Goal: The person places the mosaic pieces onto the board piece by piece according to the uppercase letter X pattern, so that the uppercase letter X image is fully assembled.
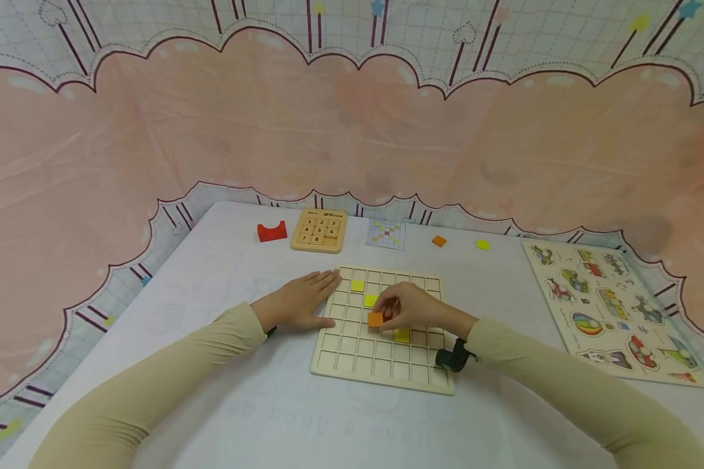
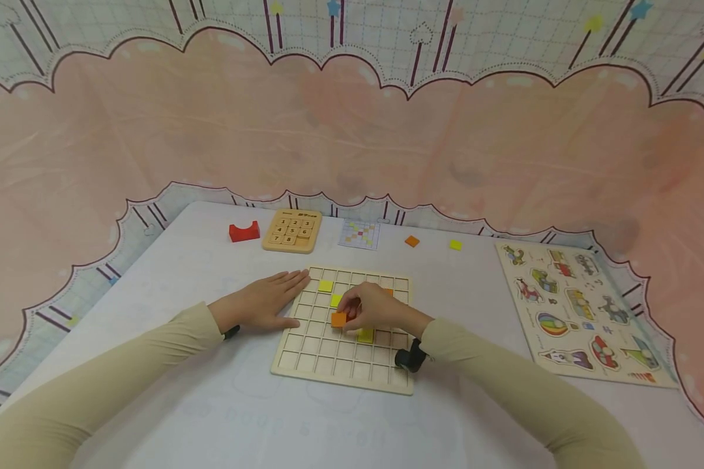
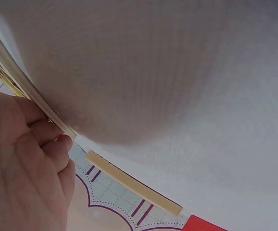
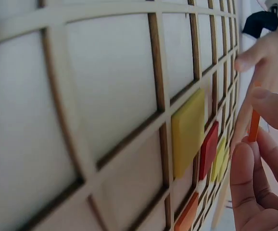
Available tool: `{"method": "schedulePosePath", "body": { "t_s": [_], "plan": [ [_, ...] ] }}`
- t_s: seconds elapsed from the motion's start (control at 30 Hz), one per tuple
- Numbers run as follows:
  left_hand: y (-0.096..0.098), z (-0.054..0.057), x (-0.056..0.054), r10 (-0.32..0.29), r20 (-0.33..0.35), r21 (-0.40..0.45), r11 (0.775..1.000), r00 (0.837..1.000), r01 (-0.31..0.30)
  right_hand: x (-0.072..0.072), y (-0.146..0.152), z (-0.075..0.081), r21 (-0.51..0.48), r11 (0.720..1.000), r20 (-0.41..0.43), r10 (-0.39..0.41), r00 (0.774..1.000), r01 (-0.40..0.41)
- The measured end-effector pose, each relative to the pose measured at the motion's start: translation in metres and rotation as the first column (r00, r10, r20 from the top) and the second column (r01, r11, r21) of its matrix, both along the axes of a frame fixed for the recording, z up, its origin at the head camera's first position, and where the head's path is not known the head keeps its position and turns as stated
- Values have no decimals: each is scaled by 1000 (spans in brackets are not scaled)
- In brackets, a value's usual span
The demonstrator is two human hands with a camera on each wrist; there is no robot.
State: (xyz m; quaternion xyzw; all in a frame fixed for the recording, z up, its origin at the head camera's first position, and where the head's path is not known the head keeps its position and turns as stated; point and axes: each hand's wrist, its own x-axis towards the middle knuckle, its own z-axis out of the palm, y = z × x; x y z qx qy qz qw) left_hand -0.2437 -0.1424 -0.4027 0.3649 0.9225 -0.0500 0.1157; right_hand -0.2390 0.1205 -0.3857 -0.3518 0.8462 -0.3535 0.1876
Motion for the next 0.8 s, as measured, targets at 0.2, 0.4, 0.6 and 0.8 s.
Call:
{"method": "schedulePosePath", "body": {
  "t_s": [0.2, 0.4, 0.6, 0.8],
  "plan": [
    [0, -1, 0, 4, 4, 5, 1000, 1000, -4, 0, -11, -4, 57, 998, -32, 28, 999, -26],
    [0, -1, -1, 1, 1, 13, 1000, 1000, -1, 0, -14, -5, 86, 996, -26, 40, 999, -37],
    [-2, -3, -1, -1, 4, 29, 1000, 1000, 1, 1, -15, -2, 97, 994, -2, 44, 999, -44],
    [-2, -1, 0, -19, 0, 58, 998, 1000, 19, 2, -15, -3, 80, 996, 21, 46, 999, -47]
  ]
}}
